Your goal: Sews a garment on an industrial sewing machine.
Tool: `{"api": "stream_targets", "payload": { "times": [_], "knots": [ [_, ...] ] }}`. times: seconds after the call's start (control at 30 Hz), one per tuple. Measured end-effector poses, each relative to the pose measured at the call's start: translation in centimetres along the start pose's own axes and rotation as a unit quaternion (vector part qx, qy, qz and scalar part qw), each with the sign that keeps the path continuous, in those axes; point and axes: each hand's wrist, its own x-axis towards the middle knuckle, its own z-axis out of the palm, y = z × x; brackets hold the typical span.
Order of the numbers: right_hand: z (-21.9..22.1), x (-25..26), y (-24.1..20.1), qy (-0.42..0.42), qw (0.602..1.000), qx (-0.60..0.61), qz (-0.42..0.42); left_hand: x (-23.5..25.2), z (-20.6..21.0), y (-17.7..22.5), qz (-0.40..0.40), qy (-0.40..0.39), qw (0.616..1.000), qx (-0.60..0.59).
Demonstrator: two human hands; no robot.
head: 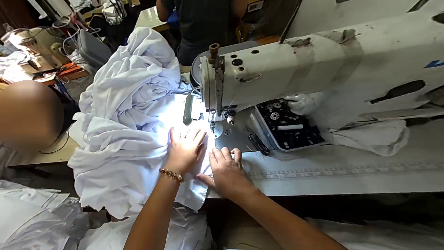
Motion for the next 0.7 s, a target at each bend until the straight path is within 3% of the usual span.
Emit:
{"api": "stream_targets", "payload": {
  "times": [0.13,0.27,0.4,0.57,0.7],
  "knots": [
    [-2.2,-0.4,3.2,0.009,0.996,0.094,0.000,-0.3,0.1,0.8,0.029,0.035,0.999,-0.003],
    [-7.7,-0.1,11.1,0.067,0.991,0.090,0.067,-0.7,-0.8,1.1,0.027,0.049,0.998,-0.010],
    [-11.3,1.8,17.6,-0.034,0.978,0.011,0.208,-1.4,-1.2,2.3,0.026,0.067,0.996,-0.046],
    [-10.5,4.6,20.1,-0.177,0.958,-0.005,0.224,-2.4,-1.8,4.1,0.024,0.051,0.997,-0.060],
    [-10.4,5.0,20.3,-0.179,0.956,0.008,0.233,-3.4,-2.0,4.2,0.023,0.064,0.996,-0.061]
  ]
}}
